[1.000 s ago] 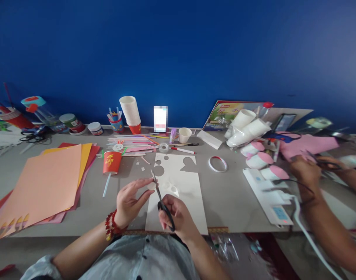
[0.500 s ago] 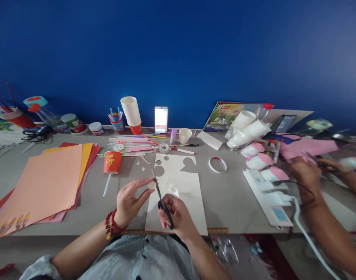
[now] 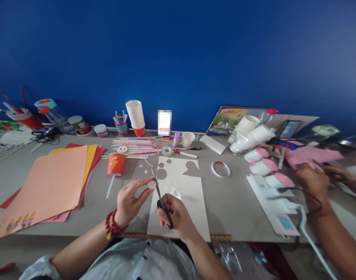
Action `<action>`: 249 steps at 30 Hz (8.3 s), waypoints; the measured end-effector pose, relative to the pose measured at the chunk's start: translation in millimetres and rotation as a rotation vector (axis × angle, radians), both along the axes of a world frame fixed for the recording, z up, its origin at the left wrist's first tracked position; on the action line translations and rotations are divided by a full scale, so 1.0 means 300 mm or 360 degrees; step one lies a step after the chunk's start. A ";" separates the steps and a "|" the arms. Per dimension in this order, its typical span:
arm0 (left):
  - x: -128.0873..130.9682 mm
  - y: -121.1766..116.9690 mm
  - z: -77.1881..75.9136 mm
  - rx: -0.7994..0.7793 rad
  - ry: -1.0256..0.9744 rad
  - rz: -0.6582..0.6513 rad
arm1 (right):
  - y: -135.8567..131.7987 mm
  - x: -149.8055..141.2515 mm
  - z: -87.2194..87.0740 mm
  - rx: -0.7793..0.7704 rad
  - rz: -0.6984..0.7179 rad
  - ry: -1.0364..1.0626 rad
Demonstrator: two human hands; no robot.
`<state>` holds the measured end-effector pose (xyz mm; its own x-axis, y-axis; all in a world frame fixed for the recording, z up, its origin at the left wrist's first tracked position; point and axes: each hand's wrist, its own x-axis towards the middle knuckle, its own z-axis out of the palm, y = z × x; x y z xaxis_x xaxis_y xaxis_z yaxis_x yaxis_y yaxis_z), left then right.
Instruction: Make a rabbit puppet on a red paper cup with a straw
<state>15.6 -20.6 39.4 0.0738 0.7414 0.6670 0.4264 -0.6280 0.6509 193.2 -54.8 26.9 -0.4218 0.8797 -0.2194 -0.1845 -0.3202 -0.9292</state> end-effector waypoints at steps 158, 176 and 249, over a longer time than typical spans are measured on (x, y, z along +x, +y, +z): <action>-0.011 0.171 -0.031 -0.1267 -0.1274 -0.0786 | 0.210 -0.010 -0.009 -0.0121 0.0109 -0.0190; -0.020 0.213 -0.093 -0.1376 -0.0990 -0.0588 | 0.202 0.246 -0.069 0.0840 -0.0184 -0.2498; -0.046 0.169 -0.137 -0.0987 0.0126 -0.0359 | 0.188 0.180 0.005 0.0402 -0.0280 -0.0530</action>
